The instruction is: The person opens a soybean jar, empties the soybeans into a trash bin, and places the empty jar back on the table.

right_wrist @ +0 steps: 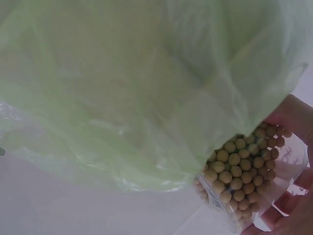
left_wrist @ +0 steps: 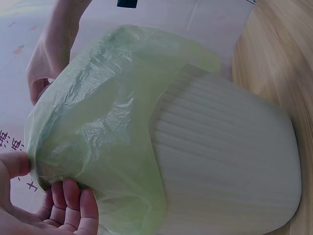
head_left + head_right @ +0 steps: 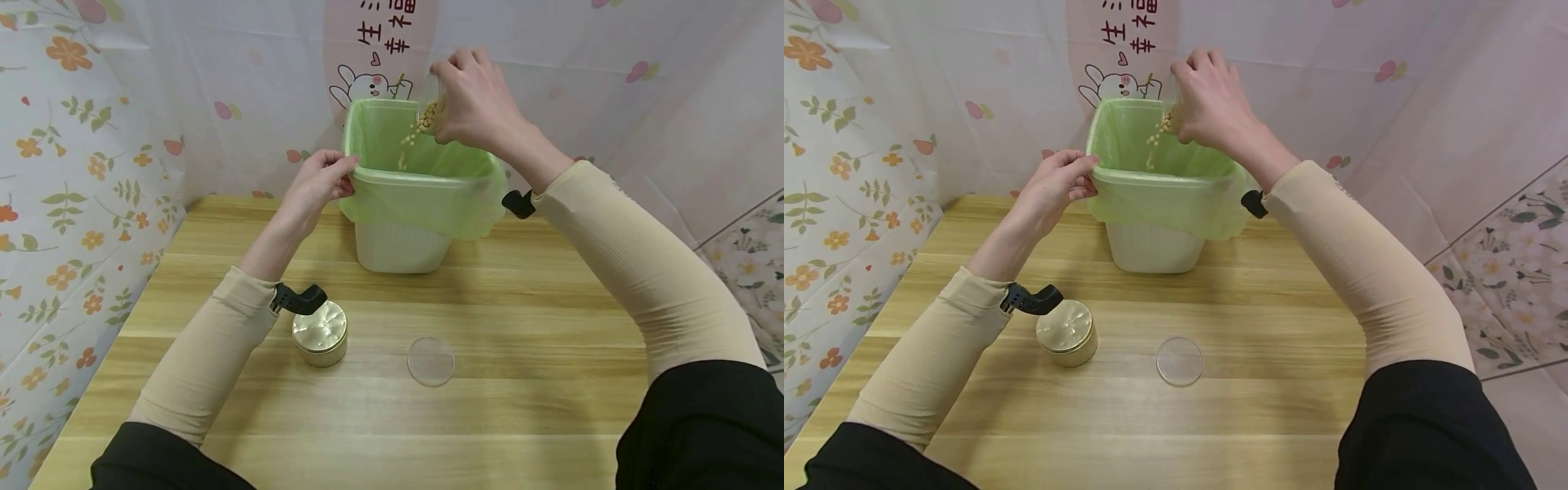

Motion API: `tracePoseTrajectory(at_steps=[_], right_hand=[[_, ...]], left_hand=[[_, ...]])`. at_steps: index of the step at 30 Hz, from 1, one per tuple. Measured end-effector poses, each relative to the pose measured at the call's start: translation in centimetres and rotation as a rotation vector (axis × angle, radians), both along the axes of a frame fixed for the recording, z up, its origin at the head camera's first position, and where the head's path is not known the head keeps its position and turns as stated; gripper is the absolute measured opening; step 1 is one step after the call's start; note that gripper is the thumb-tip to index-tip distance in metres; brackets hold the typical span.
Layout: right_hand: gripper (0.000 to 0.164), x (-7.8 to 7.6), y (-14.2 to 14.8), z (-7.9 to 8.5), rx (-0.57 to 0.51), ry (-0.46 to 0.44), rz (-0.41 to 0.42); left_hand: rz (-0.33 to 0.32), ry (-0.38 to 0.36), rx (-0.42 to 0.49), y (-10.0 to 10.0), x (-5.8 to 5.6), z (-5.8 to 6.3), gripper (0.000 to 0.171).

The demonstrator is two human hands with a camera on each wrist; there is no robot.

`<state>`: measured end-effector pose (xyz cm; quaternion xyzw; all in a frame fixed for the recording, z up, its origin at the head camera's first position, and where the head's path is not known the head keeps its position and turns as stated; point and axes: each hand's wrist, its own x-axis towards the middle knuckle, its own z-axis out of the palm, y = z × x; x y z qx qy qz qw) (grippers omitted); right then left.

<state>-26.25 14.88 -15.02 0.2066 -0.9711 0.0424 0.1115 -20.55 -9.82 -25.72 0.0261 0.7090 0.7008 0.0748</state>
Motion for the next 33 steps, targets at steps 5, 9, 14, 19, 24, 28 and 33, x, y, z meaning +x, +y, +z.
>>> tracePoseTrajectory(at_steps=[5,9,14,19,24,28,33], right_hand=[[0.099,0.01,-0.09,-0.04,0.006,-0.002,-0.002],[0.1,-0.03,-0.12,-0.06,0.012,-0.013,-0.008],[0.101,-0.07,-0.03,-0.12,0.006,-0.019,-0.003],[0.1,-0.09,0.09,-0.08,0.0,-0.003,0.005],[0.099,-0.06,0.12,-0.01,0.012,-0.005,0.006],[0.099,0.01,0.16,0.02,0.019,0.001,0.011],[0.1,0.13,0.29,0.04,0.026,0.009,0.014]], left_hand=[[0.002,0.0,0.011,-0.01,0.02,-0.03,0.036],[0.006,0.003,0.021,0.0,0.02,-0.07,0.033],[0.004,0.002,0.011,0.05,0.03,-0.05,0.032],[0.003,0.005,0.002,0.07,0.04,0.04,0.033],[0.006,0.008,0.002,0.03,0.05,-0.03,0.032],[0.009,0.009,0.004,0.02,0.04,-0.14,0.033],[0.011,0.018,0.002,0.1,0.17,-0.17,0.03]])
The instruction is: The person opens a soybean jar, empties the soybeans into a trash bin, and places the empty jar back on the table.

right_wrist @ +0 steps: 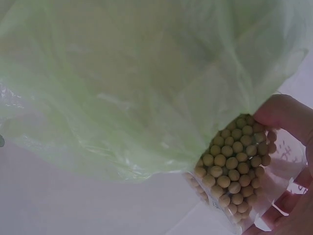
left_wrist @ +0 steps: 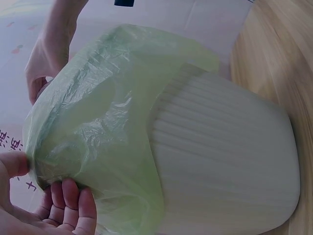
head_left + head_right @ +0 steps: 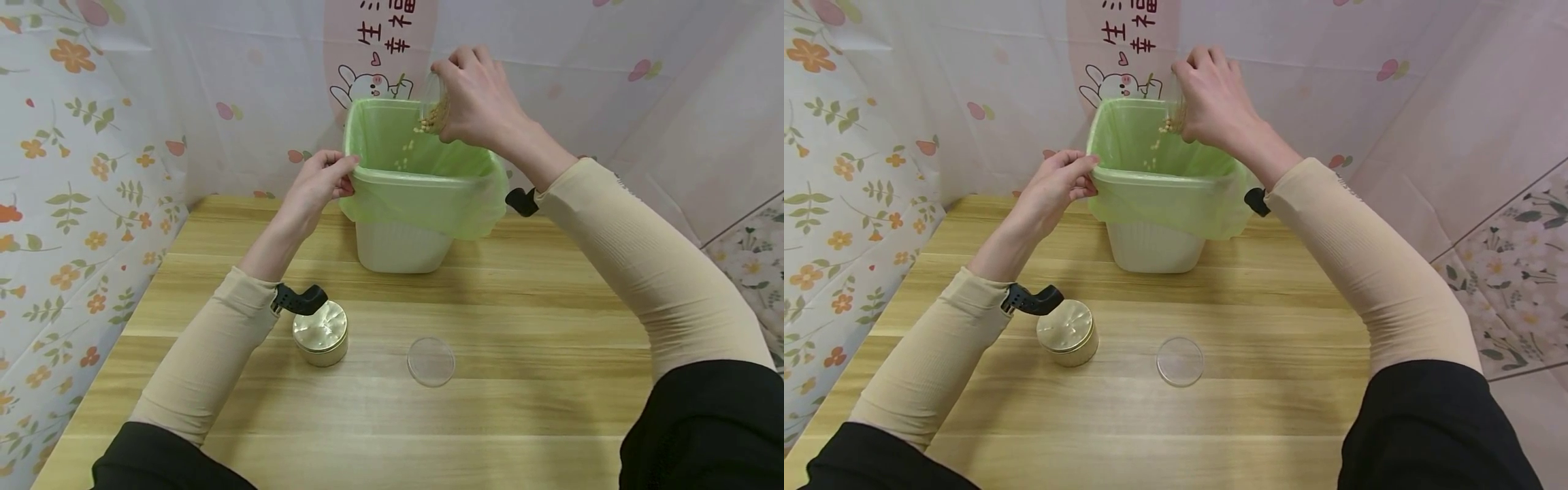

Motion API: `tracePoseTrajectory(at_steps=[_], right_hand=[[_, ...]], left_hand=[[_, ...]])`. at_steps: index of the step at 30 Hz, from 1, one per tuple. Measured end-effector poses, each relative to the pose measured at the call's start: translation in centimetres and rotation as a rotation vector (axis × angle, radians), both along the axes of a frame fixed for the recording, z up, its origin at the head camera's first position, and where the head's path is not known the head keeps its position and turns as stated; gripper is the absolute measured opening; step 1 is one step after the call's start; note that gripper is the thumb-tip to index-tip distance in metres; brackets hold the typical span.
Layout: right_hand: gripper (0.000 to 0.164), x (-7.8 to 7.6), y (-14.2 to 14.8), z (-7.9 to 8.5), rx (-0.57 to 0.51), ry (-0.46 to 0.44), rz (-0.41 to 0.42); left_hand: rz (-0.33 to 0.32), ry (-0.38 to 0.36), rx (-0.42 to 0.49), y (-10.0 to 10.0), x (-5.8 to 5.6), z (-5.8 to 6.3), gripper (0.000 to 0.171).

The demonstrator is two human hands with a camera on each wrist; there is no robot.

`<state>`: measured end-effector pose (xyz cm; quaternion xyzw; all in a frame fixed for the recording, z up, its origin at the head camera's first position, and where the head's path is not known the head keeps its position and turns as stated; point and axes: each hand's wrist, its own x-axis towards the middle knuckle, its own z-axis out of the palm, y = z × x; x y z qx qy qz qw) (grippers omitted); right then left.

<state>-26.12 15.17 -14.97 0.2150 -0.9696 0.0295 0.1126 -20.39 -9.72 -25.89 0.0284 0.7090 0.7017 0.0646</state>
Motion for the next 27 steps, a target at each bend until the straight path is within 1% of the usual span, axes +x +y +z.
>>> tracePoseTrajectory(at_steps=[6,15,22,27], right_hand=[[0.097,0.01,0.03,0.02,0.017,0.016,0.006],[0.098,0.01,0.17,0.13,0.038,-0.006,-0.005],[0.097,0.16,0.05,0.43,0.077,-0.008,-0.003],[0.095,0.26,-0.2,0.53,0.101,0.0,0.003]], left_hand=[[-0.007,0.02,0.007,0.07,-0.03,-0.02,0.025],[-0.003,0.013,0.003,0.19,0.05,-0.02,0.028],[0.003,0.007,-0.003,0.25,0.06,0.03,0.035],[0.008,0.01,-0.004,0.2,0.07,0.06,0.034]])
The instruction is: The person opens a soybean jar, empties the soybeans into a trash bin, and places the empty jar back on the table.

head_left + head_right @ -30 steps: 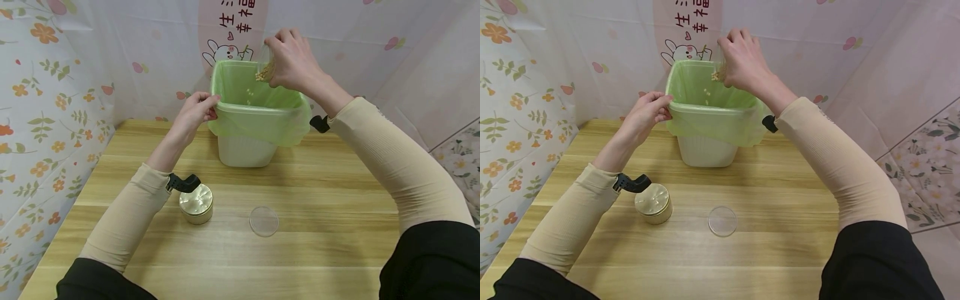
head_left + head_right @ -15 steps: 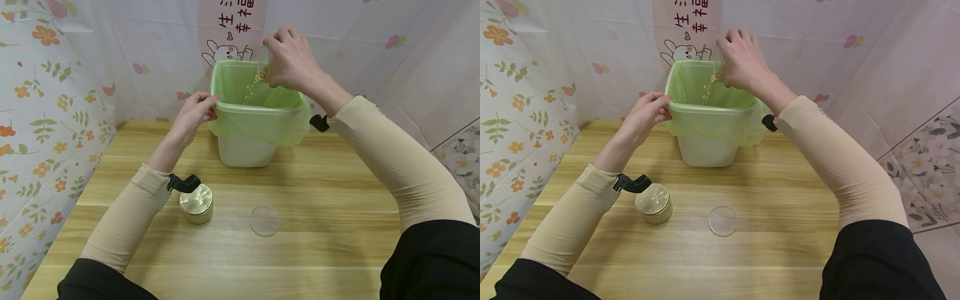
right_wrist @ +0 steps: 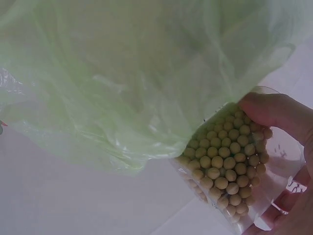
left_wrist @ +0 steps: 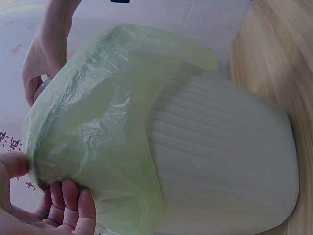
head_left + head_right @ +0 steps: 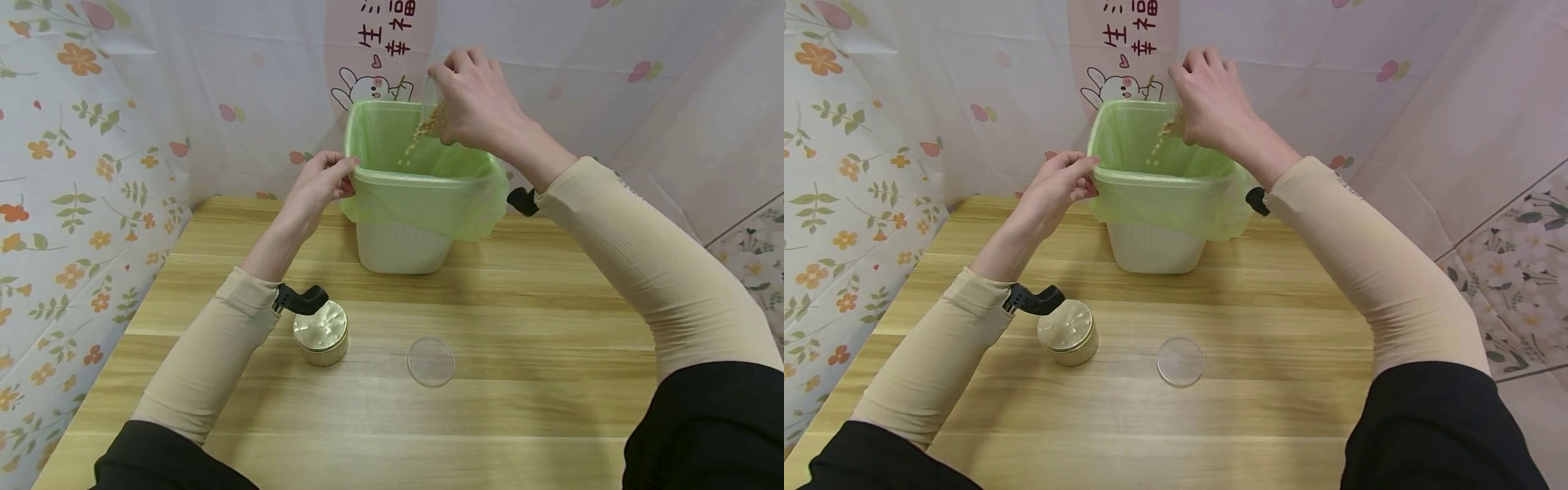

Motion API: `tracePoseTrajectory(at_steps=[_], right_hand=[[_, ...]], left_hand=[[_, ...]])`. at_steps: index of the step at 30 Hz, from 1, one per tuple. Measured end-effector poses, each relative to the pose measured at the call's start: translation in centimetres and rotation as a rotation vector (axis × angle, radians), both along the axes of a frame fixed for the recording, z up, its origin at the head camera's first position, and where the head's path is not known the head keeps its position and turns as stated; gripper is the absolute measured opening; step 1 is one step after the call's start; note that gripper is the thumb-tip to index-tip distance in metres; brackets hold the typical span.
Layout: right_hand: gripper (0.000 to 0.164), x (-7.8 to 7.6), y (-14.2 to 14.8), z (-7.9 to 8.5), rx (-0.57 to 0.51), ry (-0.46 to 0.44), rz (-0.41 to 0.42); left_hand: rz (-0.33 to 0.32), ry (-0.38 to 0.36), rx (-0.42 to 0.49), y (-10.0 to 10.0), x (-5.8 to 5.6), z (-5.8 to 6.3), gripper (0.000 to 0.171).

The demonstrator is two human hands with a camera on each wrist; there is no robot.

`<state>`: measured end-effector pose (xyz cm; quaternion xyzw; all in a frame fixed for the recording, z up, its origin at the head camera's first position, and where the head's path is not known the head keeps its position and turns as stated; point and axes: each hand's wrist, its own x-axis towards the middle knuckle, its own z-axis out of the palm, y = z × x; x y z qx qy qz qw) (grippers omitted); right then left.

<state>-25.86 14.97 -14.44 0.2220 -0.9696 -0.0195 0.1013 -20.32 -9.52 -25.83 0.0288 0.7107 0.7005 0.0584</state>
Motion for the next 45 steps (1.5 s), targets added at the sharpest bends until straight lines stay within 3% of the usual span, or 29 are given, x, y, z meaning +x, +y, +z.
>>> tracePoseTrajectory(at_steps=[45], right_hand=[[0.075,0.24,-0.41,-0.26,0.052,0.088,0.062]], left_hand=[[0.003,0.006,0.011,0.01,-0.02,-0.3,0.027]])
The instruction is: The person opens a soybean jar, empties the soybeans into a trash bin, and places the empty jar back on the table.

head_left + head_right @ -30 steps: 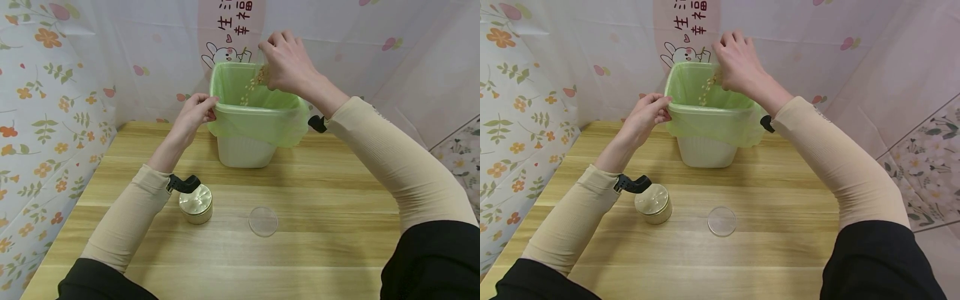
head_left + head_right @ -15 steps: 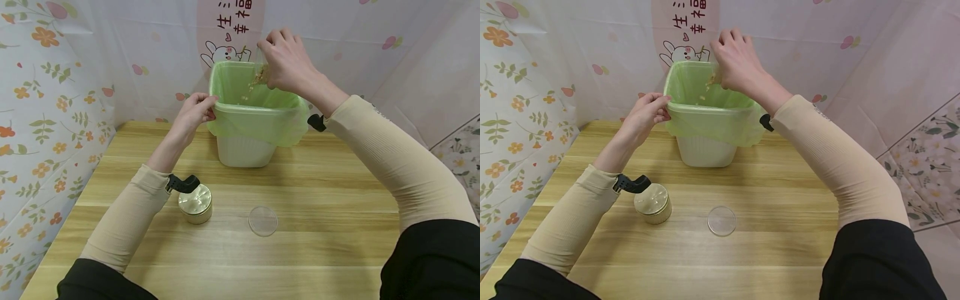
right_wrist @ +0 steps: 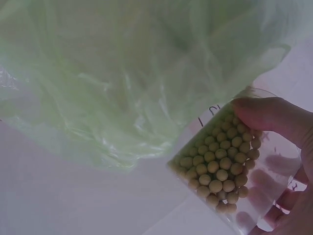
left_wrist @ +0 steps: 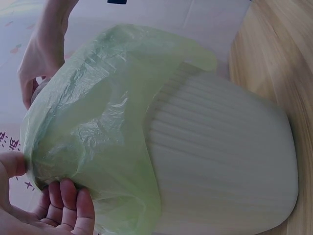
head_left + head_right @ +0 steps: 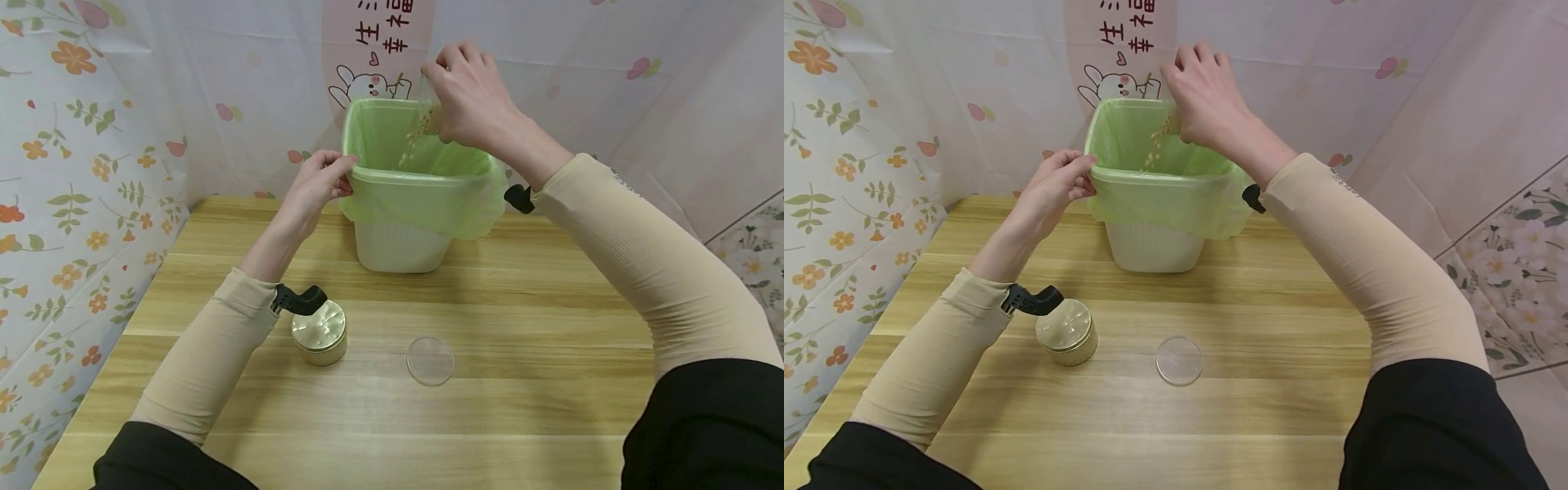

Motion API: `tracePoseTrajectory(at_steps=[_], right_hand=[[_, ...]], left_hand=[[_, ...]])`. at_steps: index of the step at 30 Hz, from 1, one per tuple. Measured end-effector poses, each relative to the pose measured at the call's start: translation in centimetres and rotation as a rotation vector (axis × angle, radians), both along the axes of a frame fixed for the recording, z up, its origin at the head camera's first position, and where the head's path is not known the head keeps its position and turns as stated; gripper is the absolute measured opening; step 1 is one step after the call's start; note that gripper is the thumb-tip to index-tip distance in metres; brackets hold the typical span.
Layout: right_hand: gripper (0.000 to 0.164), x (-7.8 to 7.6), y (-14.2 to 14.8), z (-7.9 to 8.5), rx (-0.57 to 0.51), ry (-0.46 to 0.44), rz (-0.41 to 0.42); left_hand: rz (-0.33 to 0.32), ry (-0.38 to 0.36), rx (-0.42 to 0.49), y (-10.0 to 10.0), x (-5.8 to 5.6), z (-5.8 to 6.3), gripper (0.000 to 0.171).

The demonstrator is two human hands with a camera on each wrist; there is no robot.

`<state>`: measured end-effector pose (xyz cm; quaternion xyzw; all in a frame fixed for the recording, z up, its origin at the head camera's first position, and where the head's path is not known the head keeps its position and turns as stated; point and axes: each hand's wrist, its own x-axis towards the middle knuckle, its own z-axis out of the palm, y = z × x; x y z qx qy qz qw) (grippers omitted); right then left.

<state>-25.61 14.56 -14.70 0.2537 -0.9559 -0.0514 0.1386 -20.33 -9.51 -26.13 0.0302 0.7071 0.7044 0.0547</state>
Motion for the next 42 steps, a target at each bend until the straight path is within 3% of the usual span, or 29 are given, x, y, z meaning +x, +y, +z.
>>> tracePoseTrajectory(at_steps=[42], right_hand=[[0.063,0.41,-0.17,-0.59,0.065,0.082,0.058]], left_hand=[[-0.001,0.005,-0.008,-0.02,0.05,-0.03,0.026]])
